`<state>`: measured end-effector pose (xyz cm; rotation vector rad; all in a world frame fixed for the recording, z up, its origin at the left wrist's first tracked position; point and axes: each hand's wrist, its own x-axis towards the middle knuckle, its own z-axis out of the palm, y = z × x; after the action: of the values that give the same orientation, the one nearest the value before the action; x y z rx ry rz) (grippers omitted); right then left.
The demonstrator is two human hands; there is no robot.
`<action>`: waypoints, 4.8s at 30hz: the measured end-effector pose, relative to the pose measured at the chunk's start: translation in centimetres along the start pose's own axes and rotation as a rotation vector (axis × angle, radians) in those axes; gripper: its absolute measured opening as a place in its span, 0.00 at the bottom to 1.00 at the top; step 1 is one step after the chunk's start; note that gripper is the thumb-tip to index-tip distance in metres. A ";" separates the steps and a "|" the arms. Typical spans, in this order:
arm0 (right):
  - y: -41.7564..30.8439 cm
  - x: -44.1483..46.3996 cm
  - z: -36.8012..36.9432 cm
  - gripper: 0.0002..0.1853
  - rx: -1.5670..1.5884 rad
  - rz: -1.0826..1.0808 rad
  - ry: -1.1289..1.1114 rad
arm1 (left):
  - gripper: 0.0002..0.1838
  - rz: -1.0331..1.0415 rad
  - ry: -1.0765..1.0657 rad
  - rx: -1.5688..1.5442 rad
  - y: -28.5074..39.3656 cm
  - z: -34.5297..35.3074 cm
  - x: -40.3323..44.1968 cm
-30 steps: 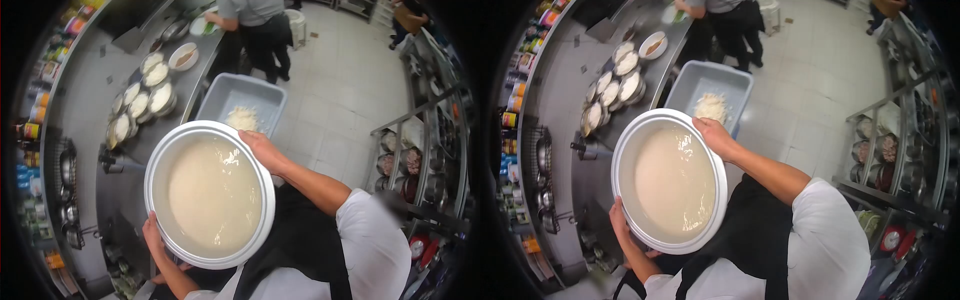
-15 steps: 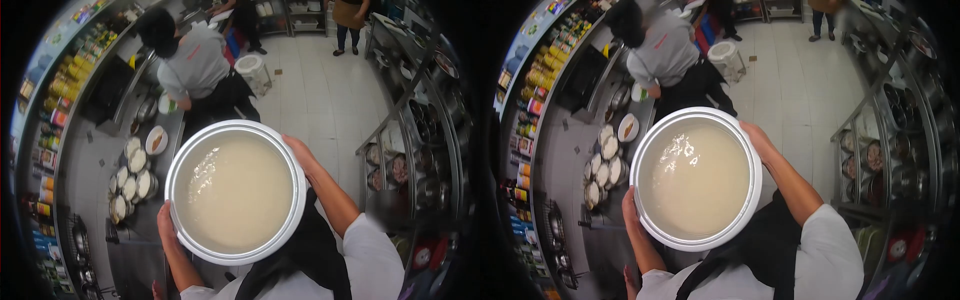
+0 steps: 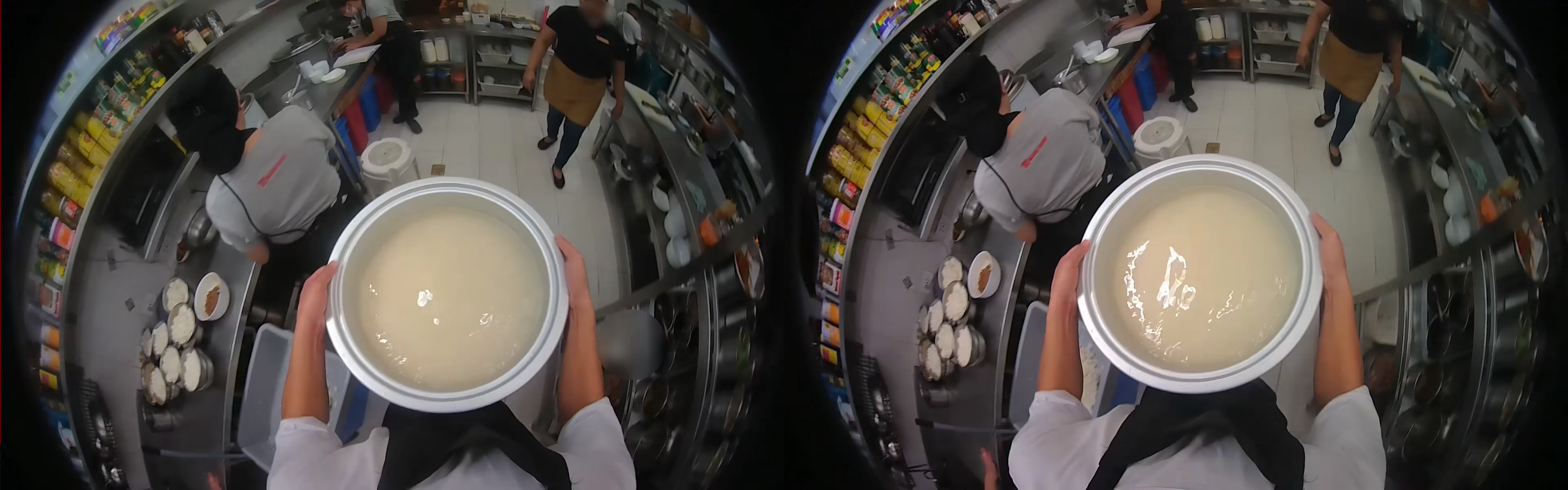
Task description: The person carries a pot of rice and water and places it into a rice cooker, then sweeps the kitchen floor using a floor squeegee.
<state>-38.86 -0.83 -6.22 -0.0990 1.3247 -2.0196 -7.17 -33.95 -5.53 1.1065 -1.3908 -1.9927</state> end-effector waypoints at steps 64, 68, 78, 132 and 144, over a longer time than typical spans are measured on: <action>-12.9 123.0 56.1 0.22 -0.271 0.608 -1.207 | 0.15 0.379 1.302 -0.470 28.2 25.7 79.1; -9.5 124.9 62.5 0.22 -0.355 0.717 -1.312 | 0.15 0.421 1.457 -0.537 29.0 27.8 79.8; -2.7 124.2 72.8 0.22 -0.422 0.850 -1.644 | 0.15 0.573 1.831 -0.778 27.1 34.5 83.4; -6.2 122.2 95.7 0.18 -0.488 0.801 -1.706 | 0.22 0.441 1.730 -0.347 44.5 17.7 82.5; -3.8 127.3 116.4 0.16 -0.492 0.466 -1.662 | 0.19 0.477 1.667 -0.329 52.9 -5.4 91.8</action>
<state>-86.56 -165.44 13.26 -1.2304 0.5222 -0.6080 -58.36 -125.43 10.44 1.4245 -0.2886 -0.4212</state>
